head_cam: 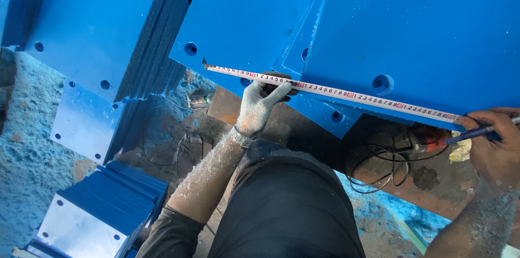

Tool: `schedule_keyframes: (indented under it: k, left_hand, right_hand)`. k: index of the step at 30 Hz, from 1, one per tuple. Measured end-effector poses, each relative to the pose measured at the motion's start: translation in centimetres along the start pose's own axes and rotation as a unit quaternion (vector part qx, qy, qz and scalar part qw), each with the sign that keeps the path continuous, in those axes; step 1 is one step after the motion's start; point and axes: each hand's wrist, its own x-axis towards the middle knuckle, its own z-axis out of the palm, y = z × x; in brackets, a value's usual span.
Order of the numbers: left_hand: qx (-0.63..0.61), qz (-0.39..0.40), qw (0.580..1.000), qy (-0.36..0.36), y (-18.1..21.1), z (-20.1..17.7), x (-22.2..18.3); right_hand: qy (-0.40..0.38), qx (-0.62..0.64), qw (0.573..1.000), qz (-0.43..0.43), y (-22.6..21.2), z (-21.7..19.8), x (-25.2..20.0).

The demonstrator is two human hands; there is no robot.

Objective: Measuring blue plastic blocks with a tape measure and marking them with a pen for production.

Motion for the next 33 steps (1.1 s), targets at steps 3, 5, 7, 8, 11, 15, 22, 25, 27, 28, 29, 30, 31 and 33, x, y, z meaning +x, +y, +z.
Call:
schedule_keyframes:
  k: [3, 5, 7, 8, 11, 15, 22, 25, 27, 28, 29, 30, 31, 33]
  left_hand:
    - [0.009, 0.018, 1.000, -0.007, -0.2, 0.1, 0.1]
    - [0.027, 0.036, 0.999, -0.007, -0.3, 0.1, 0.3]
    - [0.023, 0.035, 0.999, -0.007, -0.2, 0.2, 0.2]
    - [0.020, 0.035, 0.999, -0.008, -0.2, 0.2, 0.2]
    - [0.024, 0.030, 0.999, 0.000, 0.0, 0.3, 0.2]
    - [0.019, 0.051, 0.998, -0.011, -0.1, 0.3, 0.2]
    - [0.049, 0.038, 0.998, -0.008, 0.2, 0.2, 0.2]
    - [0.062, 0.032, 0.998, -0.004, 0.3, 0.4, 0.2]
    - [0.067, 0.028, 0.997, 0.000, 0.3, 0.4, 0.1]
    - [0.062, 0.031, 0.998, -0.001, 0.2, 0.4, 0.0]
    - [0.056, 0.035, 0.998, -0.002, 0.2, 0.4, 0.1]
    - [0.056, 0.035, 0.998, -0.002, 0.2, 0.4, 0.1]
    - [0.059, 0.035, 0.998, 0.000, 0.3, 0.5, 0.0]
    - [0.062, 0.036, 0.997, 0.003, 0.4, 0.6, -0.1]
  right_hand:
    - [-0.017, 0.018, 0.999, -0.020, 0.2, -0.1, 0.0]
    - [0.000, -0.007, 0.999, -0.033, -0.6, -0.1, 0.0]
    - [-0.020, -0.019, 0.999, -0.038, 0.3, -0.4, 0.2]
    - [-0.040, -0.031, 0.998, -0.044, 0.8, -0.6, 0.3]
    - [-0.014, 0.031, 0.997, -0.072, 0.8, 0.0, 0.2]
    - [-0.058, 0.045, 0.995, -0.071, 2.8, -0.2, 0.4]
    - [0.001, -0.013, 0.996, -0.085, 2.0, 0.2, -0.1]
    - [-0.004, -0.001, 0.995, -0.095, 0.9, 0.0, 0.1]
    - [-0.017, 0.003, 0.995, -0.096, 1.2, 0.2, 0.0]
    - [-0.007, 0.022, 0.997, -0.079, 2.1, 0.5, -0.3]
    - [0.003, 0.041, 0.997, -0.062, 3.1, 0.8, -0.5]
    - [0.003, 0.041, 0.997, -0.062, 3.1, 0.7, -0.4]
    - [-0.005, 0.026, 0.998, -0.056, 3.2, 0.6, -0.3]
    - [-0.013, 0.012, 0.999, -0.051, 2.1, 0.5, -0.5]
